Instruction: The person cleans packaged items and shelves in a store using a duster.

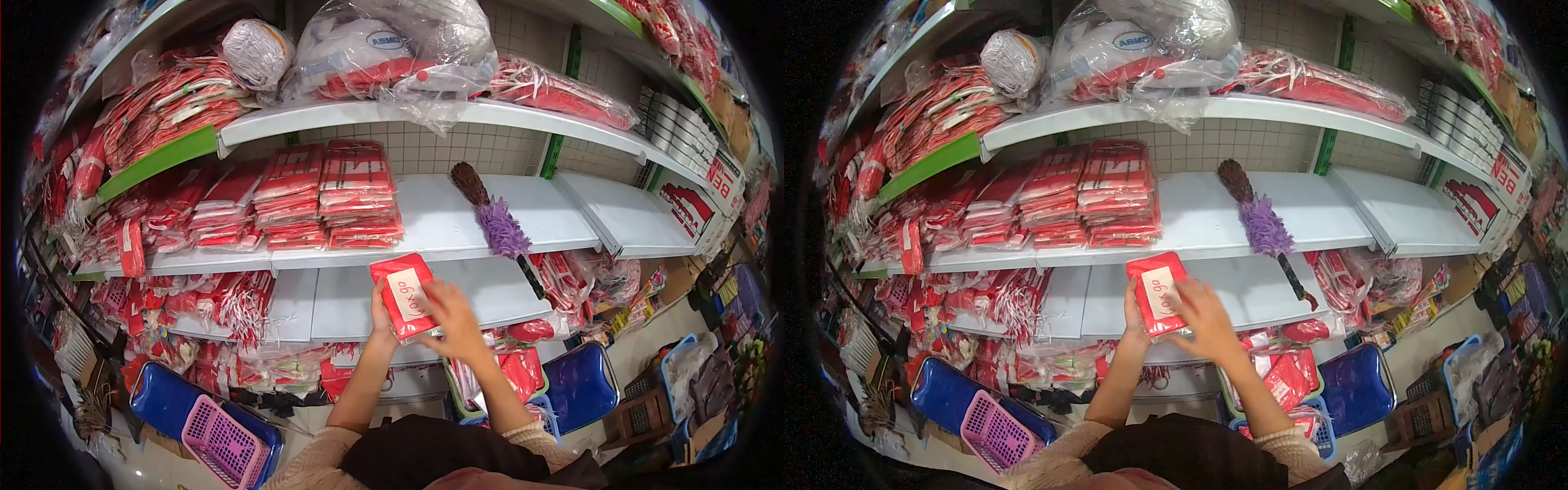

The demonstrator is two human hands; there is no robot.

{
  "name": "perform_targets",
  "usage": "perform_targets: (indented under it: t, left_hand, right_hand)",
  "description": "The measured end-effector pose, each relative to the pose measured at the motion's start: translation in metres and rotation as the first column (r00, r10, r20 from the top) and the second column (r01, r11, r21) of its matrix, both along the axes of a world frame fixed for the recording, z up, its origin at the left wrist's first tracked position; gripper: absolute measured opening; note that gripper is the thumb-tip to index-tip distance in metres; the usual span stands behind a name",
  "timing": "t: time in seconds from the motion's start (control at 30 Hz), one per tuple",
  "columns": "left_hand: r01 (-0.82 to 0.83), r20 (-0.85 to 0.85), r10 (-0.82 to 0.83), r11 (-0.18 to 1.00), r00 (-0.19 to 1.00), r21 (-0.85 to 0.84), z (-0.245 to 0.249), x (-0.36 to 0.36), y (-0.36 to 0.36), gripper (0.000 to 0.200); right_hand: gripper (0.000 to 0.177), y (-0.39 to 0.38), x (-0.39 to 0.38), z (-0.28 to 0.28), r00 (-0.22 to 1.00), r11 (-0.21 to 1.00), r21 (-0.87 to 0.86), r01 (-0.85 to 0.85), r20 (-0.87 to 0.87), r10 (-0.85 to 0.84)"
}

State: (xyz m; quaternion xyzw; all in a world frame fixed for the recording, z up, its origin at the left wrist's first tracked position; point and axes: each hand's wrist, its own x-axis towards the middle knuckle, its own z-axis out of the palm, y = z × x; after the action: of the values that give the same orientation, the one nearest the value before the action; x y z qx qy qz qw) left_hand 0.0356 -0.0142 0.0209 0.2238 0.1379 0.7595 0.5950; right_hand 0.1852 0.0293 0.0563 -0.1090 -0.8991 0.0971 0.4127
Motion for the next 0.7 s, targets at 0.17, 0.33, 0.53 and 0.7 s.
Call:
perform_targets:
  t: [0.17, 0.33, 0.53, 0.7]
  left_hand:
    - [-0.022, -0.106, 0.016, 0.998, 0.994, -0.056, -0.005, -0.005, -0.001, 0.069]
    - [0.046, -0.217, -0.028, 0.996, 0.976, 0.081, -0.004, -0.004, 0.003, 0.064]
    - [-0.029, -0.426, 0.044, 0.999, 0.904, 0.04, -0.002, -0.015, -0.011, 0.068]
    - [-0.066, -0.426, 0.06, 0.998, 0.903, 0.0, -0.012, -0.024, -0.022, 0.065]
  right_hand:
    - [0.042, 0.002, -0.004, -0.019, 0.998, 0.98, 0.193, -0.042, 0.063, 0.031]
    - [0.044, 0.04, -0.009, -0.018, 0.918, 0.98, 0.089, 0.176, -0.373, -0.131]
    - [0.05, 0.091, -0.042, 0.027, 0.851, 0.925, 0.176, 0.337, -0.476, -0.22]
    - [0.05, 0.108, -0.073, 0.053, 0.806, 0.883, 0.222, 0.413, -0.541, -0.241]
